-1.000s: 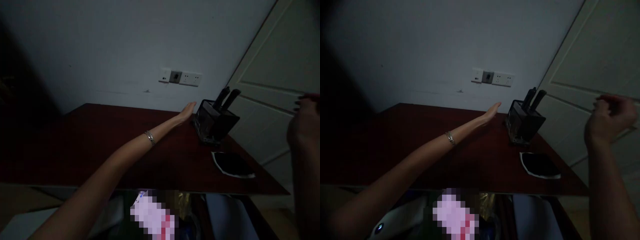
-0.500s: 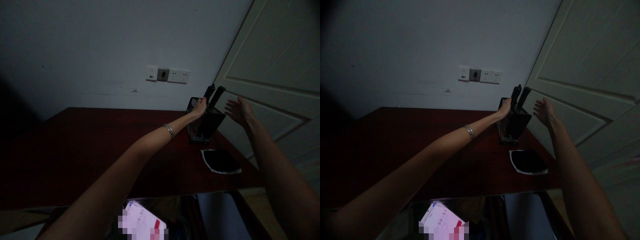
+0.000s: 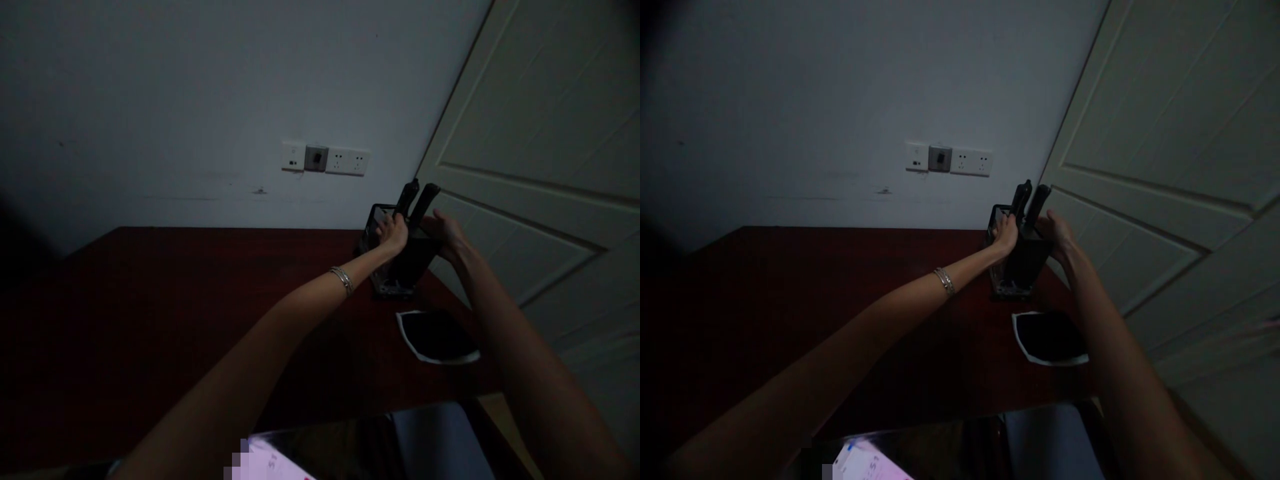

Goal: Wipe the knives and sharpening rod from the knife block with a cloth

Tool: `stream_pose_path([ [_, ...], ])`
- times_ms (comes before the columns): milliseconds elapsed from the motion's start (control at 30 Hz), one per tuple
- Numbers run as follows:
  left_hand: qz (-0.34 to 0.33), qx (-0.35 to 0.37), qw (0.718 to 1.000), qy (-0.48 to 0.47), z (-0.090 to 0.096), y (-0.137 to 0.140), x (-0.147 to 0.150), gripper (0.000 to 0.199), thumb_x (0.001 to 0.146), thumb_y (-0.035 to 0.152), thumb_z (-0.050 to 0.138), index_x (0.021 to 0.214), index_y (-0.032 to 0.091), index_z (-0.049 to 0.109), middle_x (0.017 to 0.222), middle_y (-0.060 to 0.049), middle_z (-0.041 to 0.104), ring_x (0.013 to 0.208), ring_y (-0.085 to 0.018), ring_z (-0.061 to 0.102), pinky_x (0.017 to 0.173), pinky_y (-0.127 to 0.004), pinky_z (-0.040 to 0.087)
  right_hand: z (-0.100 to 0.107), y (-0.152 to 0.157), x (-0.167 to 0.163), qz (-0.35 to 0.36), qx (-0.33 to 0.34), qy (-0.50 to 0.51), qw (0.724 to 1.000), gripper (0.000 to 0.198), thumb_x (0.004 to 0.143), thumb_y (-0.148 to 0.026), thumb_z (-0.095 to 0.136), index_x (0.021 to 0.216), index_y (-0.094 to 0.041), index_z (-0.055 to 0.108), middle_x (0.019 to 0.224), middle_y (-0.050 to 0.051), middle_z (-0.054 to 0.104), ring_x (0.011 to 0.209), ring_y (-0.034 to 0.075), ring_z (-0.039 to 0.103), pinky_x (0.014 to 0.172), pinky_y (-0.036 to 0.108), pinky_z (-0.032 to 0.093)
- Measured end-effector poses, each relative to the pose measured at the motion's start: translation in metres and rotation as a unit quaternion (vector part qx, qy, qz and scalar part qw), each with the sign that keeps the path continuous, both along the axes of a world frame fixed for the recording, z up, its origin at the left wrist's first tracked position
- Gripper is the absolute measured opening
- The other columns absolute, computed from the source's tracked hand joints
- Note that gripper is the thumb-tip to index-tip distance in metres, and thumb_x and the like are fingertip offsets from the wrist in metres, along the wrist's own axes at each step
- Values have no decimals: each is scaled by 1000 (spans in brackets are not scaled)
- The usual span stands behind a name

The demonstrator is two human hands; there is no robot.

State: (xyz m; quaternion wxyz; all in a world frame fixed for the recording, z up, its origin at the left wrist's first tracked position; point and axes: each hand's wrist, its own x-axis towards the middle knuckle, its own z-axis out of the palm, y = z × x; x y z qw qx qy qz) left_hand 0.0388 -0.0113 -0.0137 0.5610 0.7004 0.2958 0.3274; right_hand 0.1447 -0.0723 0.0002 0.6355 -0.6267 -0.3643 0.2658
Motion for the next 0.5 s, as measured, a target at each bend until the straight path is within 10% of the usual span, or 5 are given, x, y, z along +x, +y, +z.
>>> stream_pose_path([
  [500,30,-80,996,-19,-15,5,9,64,89,46,8,140,9,13,148,-11,8,135,-16,1,108,-27,2,-5,8,2,41,-26,197,979,35,88,-33,27,90,-17,58,67,6,67,65,21,64,67,35,52],
])
